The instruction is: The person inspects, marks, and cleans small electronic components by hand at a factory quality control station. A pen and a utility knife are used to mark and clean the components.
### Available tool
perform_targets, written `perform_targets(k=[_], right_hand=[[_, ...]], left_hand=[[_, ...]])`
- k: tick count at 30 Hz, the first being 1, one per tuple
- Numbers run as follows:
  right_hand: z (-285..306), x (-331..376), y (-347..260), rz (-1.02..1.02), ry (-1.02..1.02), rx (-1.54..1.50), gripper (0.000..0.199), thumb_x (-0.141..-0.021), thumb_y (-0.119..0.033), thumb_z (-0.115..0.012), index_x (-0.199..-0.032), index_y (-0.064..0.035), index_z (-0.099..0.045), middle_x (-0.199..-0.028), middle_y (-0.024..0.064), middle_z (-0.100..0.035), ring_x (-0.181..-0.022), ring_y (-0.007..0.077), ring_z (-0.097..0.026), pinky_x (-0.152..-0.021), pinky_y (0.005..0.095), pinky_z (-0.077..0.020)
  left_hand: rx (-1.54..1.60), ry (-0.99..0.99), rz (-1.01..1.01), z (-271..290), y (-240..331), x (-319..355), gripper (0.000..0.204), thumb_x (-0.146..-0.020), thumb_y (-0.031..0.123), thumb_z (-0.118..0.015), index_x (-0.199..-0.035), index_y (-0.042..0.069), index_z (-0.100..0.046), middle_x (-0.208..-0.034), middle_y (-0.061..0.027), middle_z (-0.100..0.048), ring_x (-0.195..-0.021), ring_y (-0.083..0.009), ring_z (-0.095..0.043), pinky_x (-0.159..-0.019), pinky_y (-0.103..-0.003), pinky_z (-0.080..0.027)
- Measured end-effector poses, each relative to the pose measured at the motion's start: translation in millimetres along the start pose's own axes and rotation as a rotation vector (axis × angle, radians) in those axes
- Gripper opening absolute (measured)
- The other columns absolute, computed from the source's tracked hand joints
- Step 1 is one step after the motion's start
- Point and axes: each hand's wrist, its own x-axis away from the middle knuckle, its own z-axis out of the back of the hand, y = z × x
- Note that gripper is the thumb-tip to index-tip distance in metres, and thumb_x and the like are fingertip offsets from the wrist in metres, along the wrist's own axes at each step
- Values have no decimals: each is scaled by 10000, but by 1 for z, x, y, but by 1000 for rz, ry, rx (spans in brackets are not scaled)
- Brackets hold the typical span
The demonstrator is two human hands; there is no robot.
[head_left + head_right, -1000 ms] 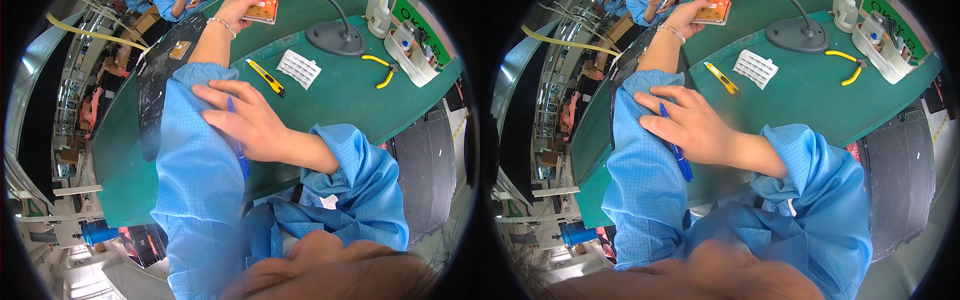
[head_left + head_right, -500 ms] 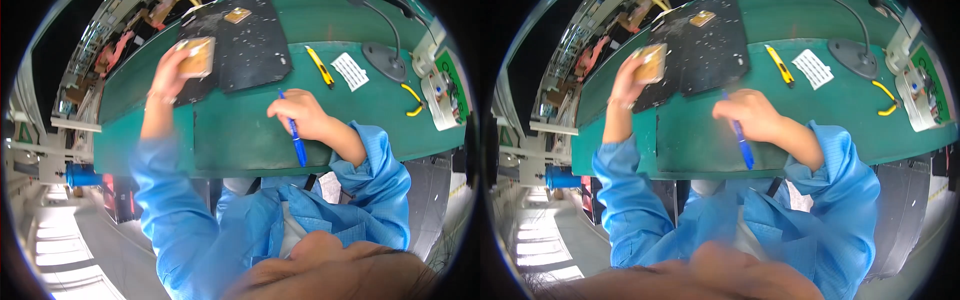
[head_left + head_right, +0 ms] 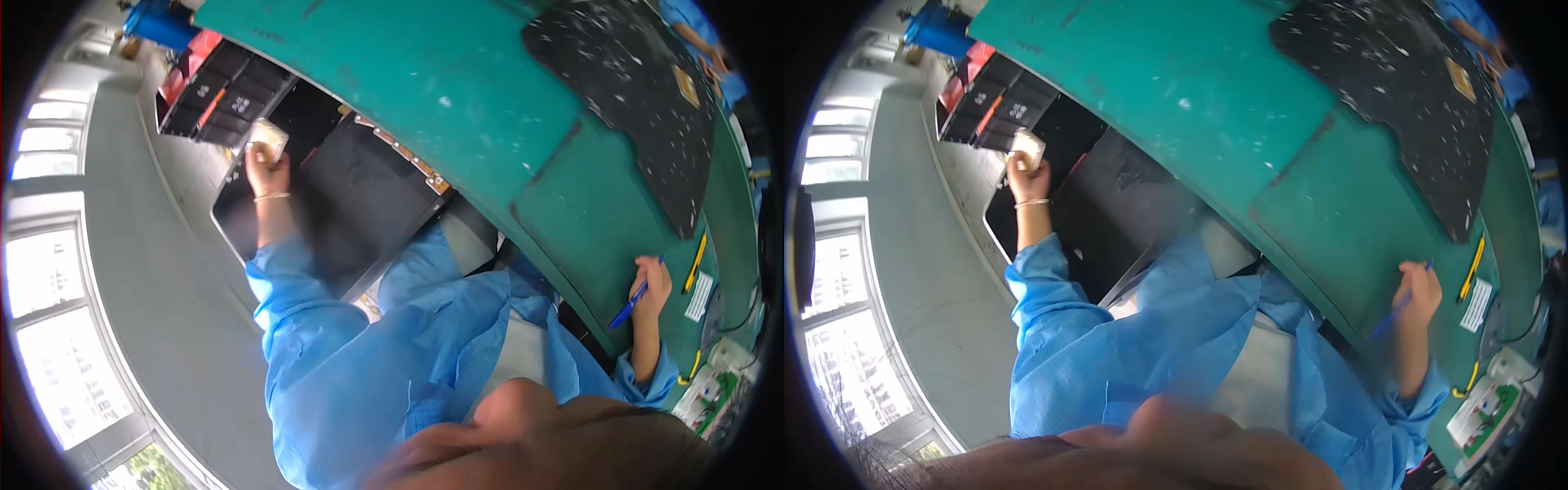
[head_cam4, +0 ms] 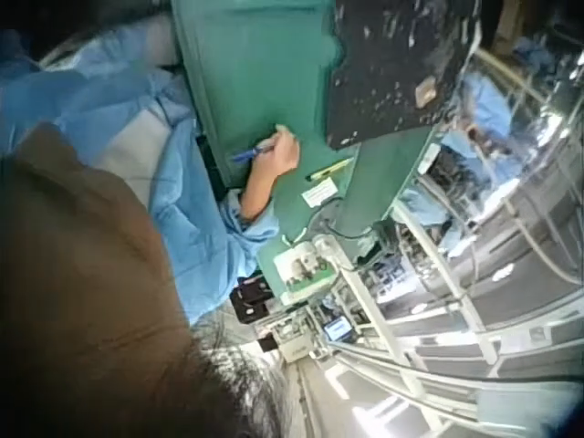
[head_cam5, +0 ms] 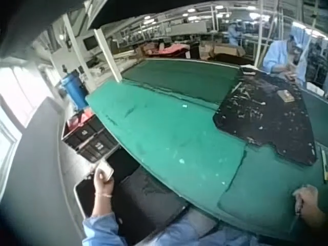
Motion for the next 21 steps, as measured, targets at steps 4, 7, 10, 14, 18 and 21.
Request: perform_targets(k=[4,7,10,14,18,21], right_hand=[[1,6,0,-36,-44,206,92,-871,7,-513,-870,2,-605,-718,110,-563,-592,204,-530,-560,293,-420],[7,12,6,6,-107,344,103,-858,44,-498,-863,10,-594,-721,96,-565,-595,176,-516,-551,274,-405],[7,13,6,-41,-148,422,140,-846,84,-466,-860,15,-587,-741,82,-570,-599,149,-499,-545,255,-390],[6,16,8,-103,-118,393,176,-814,118,-433,-860,23,-575,-775,83,-575,-600,130,-480,-547,238,-380],[7,14,12,-62,-129,383,186,-803,125,-418,-860,30,-567,-780,83,-573,-600,124,-470,-550,234,-376],[9,17,11,-134,-128,368,194,-800,125,-414,-860,24,-569,-777,84,-571,-598,126,-474,-552,235,-381]], left_hand=[[-216,160,181,73,-118,-10,312,-836,168,-631,-1120,49,-581,-994,-100,-652,-885,-248,-662,-683,-357,-539],[-442,182,389,104,-221,-4,228,-853,201,-664,-1053,116,-595,-920,-43,-648,-761,-183,-656,-533,-292,-480],[-721,81,661,124,-296,18,311,-817,259,-700,-1050,76,-603,-860,-70,-649,-688,-188,-663,-518,-347,-530],[-1245,-22,828,95,-310,50,454,-818,335,-680,-1135,33,-560,-856,-115,-666,-664,-195,-679,-521,-374,-561],[-1525,-132,399,157,-333,51,495,-860,314,-634,-1248,57,-466,-866,-136,-670,-598,-193,-670,-478,-329,-554],[-1213,-270,647,124,-324,61,515,-888,233,-596,-1329,99,-367,-847,-131,-666,-565,-195,-661,-456,-306,-543]])
